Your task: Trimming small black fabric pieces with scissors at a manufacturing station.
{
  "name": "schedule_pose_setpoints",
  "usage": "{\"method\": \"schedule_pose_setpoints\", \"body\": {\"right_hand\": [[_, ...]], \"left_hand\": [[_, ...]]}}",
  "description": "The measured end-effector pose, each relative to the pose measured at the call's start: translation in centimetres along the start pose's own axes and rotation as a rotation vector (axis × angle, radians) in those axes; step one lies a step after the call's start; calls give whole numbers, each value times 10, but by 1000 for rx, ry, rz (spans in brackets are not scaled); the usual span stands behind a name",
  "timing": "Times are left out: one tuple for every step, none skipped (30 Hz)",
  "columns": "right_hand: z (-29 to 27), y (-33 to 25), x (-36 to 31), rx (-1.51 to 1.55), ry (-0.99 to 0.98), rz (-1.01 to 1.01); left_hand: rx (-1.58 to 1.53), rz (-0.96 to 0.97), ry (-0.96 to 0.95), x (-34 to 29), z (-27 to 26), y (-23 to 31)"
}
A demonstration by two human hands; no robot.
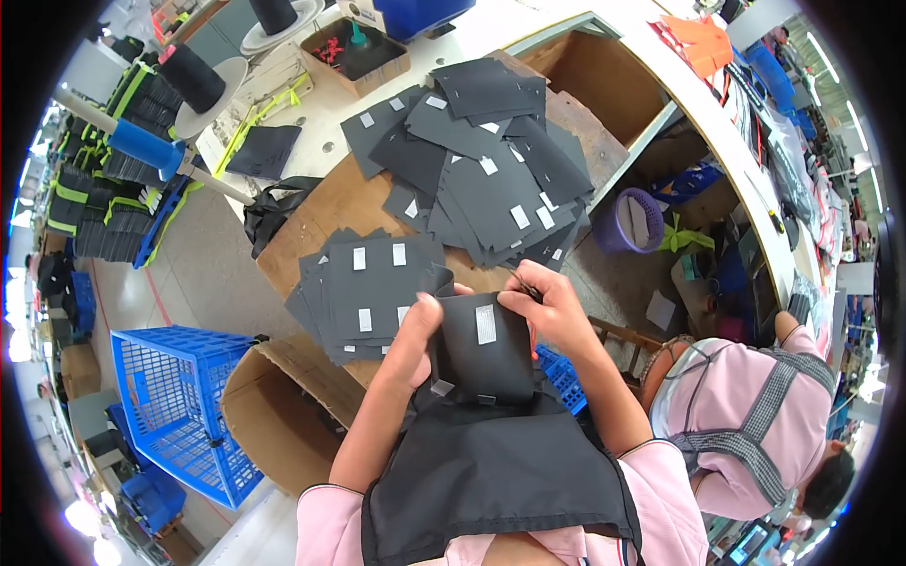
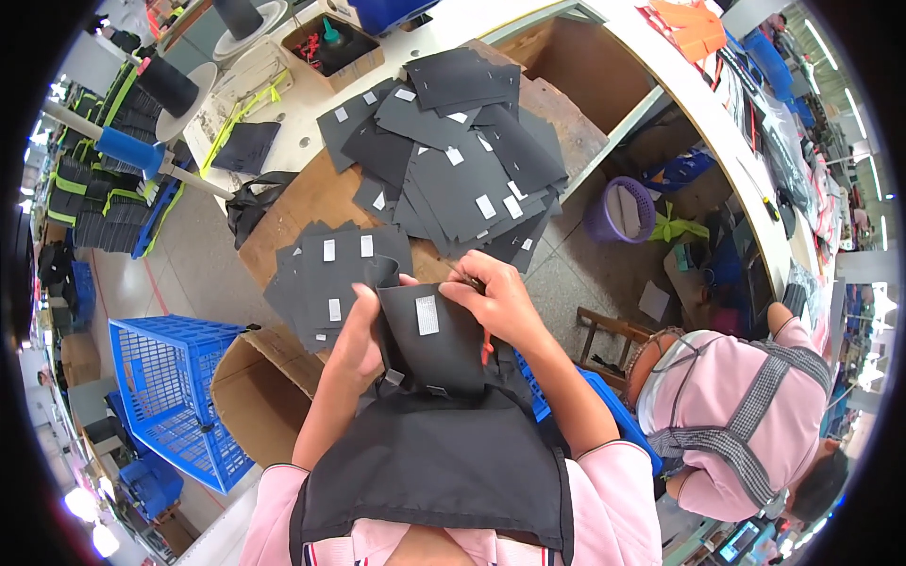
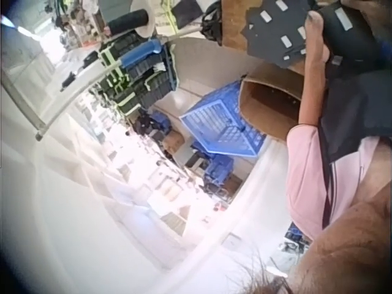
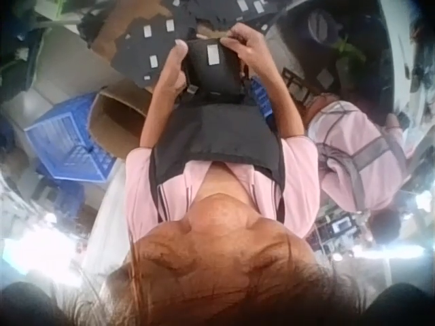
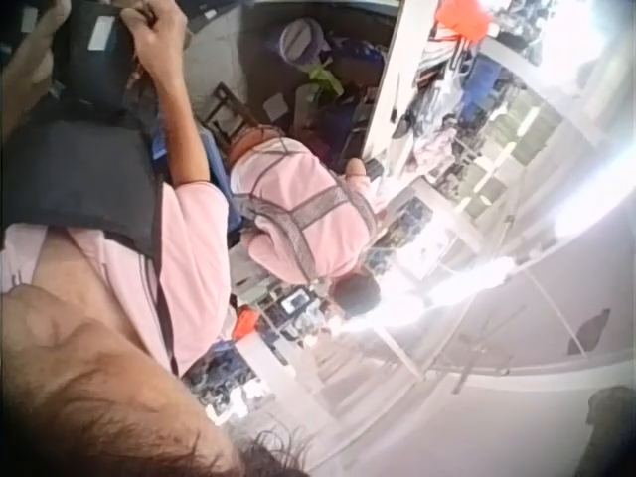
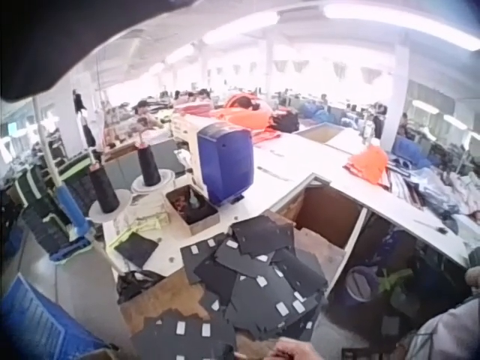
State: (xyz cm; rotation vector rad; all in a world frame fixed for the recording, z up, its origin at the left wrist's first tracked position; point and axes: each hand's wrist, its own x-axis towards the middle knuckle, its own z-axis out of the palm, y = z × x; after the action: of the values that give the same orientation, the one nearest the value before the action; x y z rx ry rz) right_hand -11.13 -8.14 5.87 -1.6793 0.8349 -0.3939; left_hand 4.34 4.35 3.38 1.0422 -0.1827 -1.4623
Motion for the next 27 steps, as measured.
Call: {"method": "schedule_pose_setpoints", "body": {"right_hand": [[5, 0, -3, 2, 4, 4], [11, -4, -9, -148, 168, -116], [17, -10, -14, -295, 323, -240], [18, -15, -20, -386, 369, -303], [20, -11, -27, -381, 363, -304], [20, -4, -36, -380, 368, -336], [18, 0, -43, -379, 374, -368], [17, -1, -46, -448, 339, -386], [15, -1, -47, -448, 343, -381], [14, -1, -45, -512, 334, -440], [13, -2, -44, -575, 324, -499], [13, -2, -41, -592, 330, -534], [12, -4, -41, -590, 329, -535], [11, -6, -41, -584, 348, -559], [11, -7, -40, -576, 367, -586], [11, -7, -41, -572, 365, -589], [11, -7, -43, -545, 368, -584], [11, -7, -44, -519, 374, -575], [12, -7, -42, -517, 374, -576], [13, -7, -37, -535, 338, -600], [12, -8, -33, -557, 304, -623], [12, -6, -32, -559, 305, -622], [13, -2, -30, -476, 288, -565], [14, 0, -29, -392, 269, -508], [14, 1, -29, -392, 266, -509], [15, 1, -29, -402, 278, -520], [16, 1, -30, -411, 289, -532]], "left_hand": [[128, 43, -82, -1, 3, 2], [143, 12, -53, -3, 7, 5], [143, 13, -44, -3, 6, 5], [117, 20, 16, -2, 7, 5], [91, 27, 77, -2, 6, 5], [93, 35, 97, -3, 6, 5], [93, 35, 103, -4, 7, 7], [96, 30, 106, -4, 8, 9], [101, 20, 102, -4, 10, 11], [103, 15, 100, -5, 12, 13], [90, 5, 96, -7, 14, 17], [74, 1, 96, -8, 15, 19], [74, 2, 98, -8, 15, 20], [101, 20, 97, -8, 16, 20], [129, 39, 97, -9, 15, 21], [130, 42, 101, -9, 15, 21], [162, 53, 124, -9, 15, 19], [195, 62, 144, -10, 16, 18], [196, 62, 145, -12, 17, 19], [211, 54, 156, -14, 19, 20], [223, 45, 163, -15, 22, 20], [223, 44, 160, -15, 22, 21], [212, 50, 121, -15, 21, 23], [202, 58, 84, -14, 19, 24], [200, 58, 86, -14, 19, 25], [208, 54, 85, -14, 19, 25], [216, 51, 86, -15, 18, 26]]}}
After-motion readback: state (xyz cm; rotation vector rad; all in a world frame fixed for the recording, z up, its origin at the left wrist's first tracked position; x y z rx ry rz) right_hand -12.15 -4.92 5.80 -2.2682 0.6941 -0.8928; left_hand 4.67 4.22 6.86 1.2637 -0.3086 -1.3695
